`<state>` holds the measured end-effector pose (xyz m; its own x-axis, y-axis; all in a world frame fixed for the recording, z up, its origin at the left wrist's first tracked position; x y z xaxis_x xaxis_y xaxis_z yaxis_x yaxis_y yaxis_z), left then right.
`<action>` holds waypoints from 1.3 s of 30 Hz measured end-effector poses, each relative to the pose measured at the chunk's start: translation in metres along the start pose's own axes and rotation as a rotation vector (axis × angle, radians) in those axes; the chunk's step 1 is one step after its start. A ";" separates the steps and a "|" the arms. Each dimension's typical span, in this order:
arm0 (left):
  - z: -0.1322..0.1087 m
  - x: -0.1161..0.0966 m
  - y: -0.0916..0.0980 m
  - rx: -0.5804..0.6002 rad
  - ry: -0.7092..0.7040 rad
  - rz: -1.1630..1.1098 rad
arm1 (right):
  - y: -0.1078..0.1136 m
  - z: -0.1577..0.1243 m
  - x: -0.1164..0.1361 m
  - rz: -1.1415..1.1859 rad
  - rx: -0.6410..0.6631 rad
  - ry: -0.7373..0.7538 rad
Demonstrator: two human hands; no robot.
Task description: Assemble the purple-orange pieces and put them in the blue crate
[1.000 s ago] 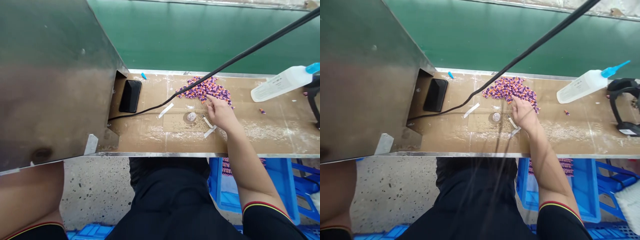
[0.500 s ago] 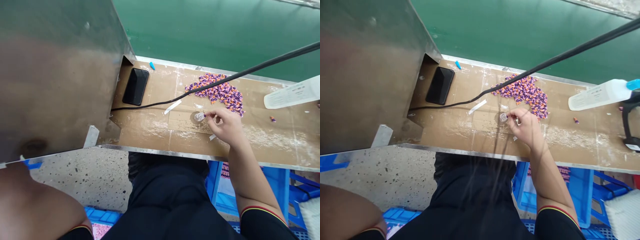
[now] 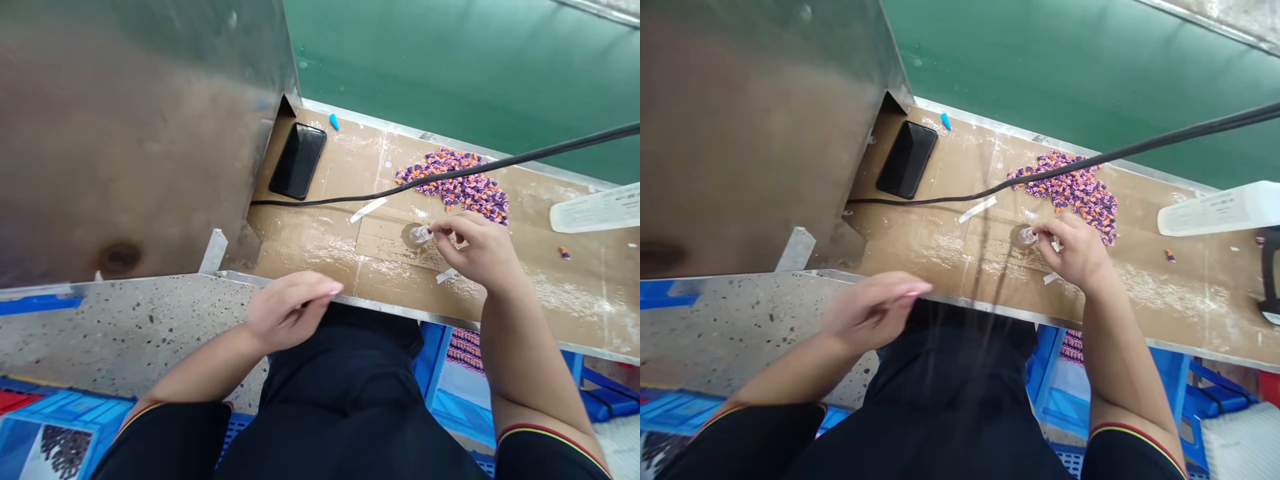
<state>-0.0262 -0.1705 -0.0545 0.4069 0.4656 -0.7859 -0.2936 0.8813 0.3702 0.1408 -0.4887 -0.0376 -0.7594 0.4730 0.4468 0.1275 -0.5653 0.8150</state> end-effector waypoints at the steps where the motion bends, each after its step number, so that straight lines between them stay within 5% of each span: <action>1: 0.006 0.000 -0.017 0.011 -0.005 -0.059 | 0.000 0.001 0.000 -0.003 0.002 -0.008; 5: 0.044 0.005 -0.083 0.252 0.423 -0.529 | 0.001 0.003 0.000 -0.015 0.014 -0.036; 9: 0.081 0.007 -0.111 0.384 0.601 -0.707 | 0.002 0.005 0.005 0.033 -0.084 -0.102; 16: 0.102 0.022 -0.126 0.363 0.634 -0.675 | -0.022 0.003 0.024 0.394 -0.502 -0.284; 21: 0.096 0.036 -0.139 0.250 0.725 -0.681 | -0.044 0.000 0.035 0.629 -0.642 -0.390; 29: 0.093 0.034 -0.133 0.222 0.646 -0.580 | -0.056 0.002 0.041 0.753 -0.634 -0.362; 39: 0.089 0.026 -0.127 0.225 0.683 -0.625 | -0.056 -0.001 0.043 0.422 -0.635 -0.193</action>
<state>0.0991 -0.2633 -0.0778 -0.1804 -0.1802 -0.9669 0.0082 0.9828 -0.1847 0.1007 -0.4372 -0.0645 -0.5959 0.2083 0.7756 -0.0528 -0.9739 0.2210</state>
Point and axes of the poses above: each hand's wrist, its own z-axis towards the middle knuckle, its own y-axis out of the back of the hand, x = y × z, the point moved 2 cm from there along z, towards the middle knuckle, and after that the axes turned 13 degrees about z, right-handed, at the moved point
